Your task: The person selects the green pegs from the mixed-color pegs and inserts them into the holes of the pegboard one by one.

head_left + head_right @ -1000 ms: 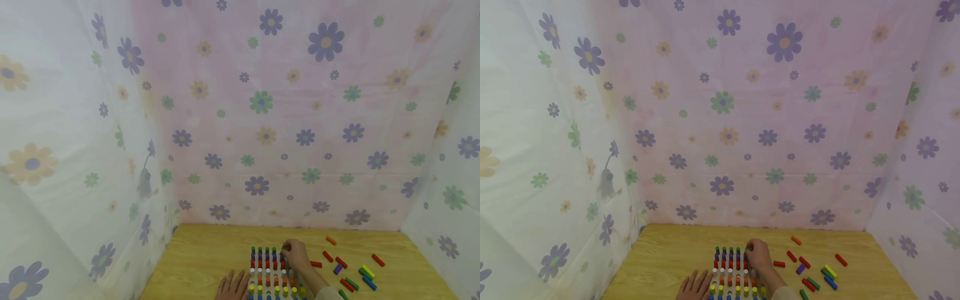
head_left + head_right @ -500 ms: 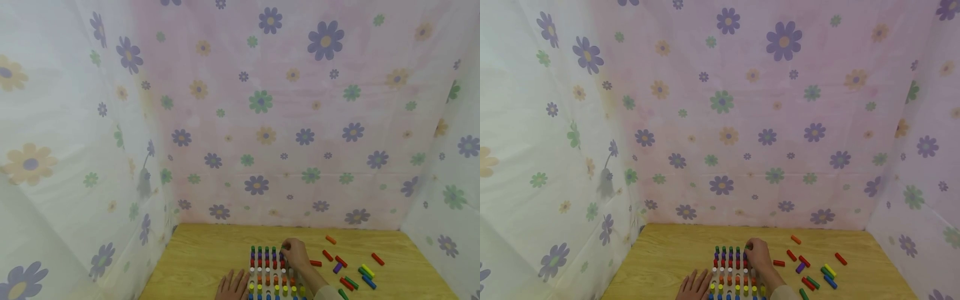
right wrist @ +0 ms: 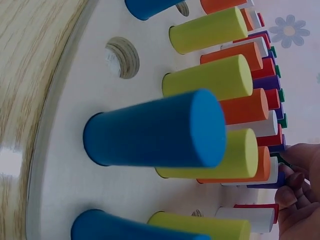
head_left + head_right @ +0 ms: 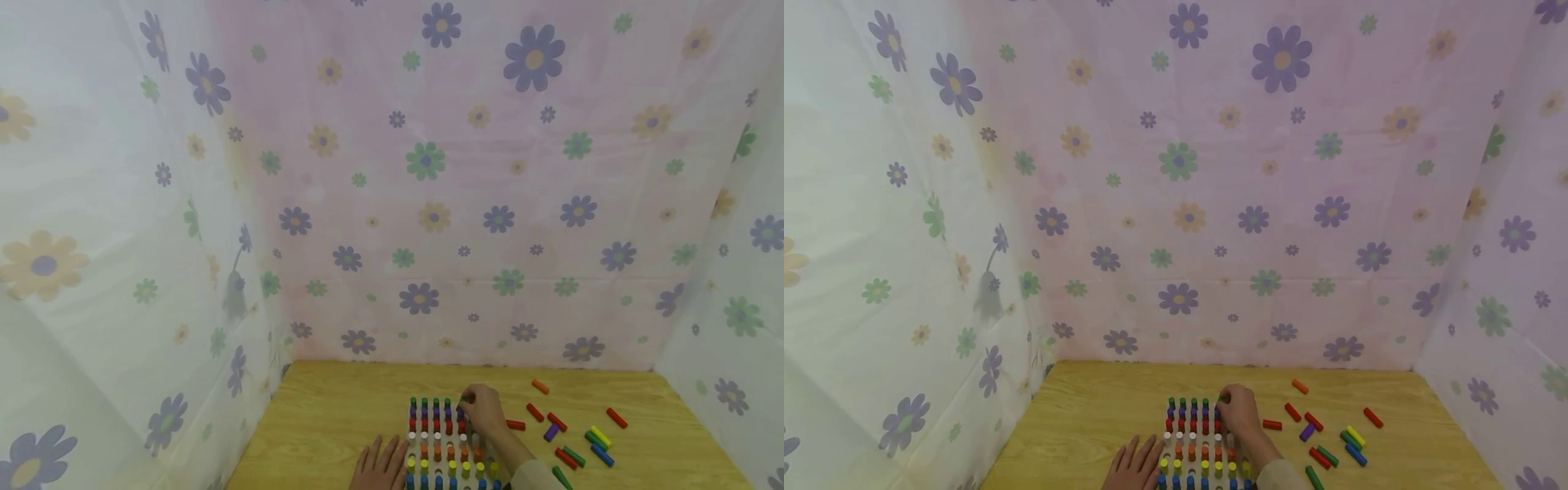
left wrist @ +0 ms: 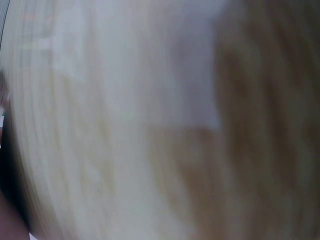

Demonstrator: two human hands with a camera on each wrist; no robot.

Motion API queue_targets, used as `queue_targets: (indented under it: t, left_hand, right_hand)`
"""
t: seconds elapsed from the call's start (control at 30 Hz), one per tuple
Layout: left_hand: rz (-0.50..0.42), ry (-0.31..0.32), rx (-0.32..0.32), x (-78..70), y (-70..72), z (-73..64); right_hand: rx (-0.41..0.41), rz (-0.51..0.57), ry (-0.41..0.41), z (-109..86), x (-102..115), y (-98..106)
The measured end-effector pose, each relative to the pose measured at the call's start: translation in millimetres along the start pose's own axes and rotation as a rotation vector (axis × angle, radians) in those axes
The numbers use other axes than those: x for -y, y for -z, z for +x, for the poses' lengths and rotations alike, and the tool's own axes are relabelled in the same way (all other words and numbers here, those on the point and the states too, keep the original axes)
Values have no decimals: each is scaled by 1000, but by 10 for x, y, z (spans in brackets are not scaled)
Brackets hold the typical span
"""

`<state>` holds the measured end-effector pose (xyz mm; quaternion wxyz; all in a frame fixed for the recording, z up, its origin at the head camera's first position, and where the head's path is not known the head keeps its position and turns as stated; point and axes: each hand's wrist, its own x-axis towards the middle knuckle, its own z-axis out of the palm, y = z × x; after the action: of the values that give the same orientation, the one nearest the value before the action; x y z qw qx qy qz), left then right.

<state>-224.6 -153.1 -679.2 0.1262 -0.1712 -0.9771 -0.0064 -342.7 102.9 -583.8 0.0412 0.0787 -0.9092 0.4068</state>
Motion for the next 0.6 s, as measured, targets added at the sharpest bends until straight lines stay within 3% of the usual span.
queue_targets:
  t: [0.17, 0.3, 0.4, 0.6]
  left_hand:
    - [-12, 13, 19, -4, 31, 14]
    - [11, -24, 21, 8, 46, 11]
    - [-3, -14, -3, 8, 24, 17]
    - [-13, 43, -73, 8, -61, 51]
  right_hand:
    - [5, 13, 42, -13, -16, -7]
    - [78, 35, 58, -14, -25, 2]
    - [115, 40, 53, -4, -39, -2]
    - [108, 61, 103, -15, -86, 13]
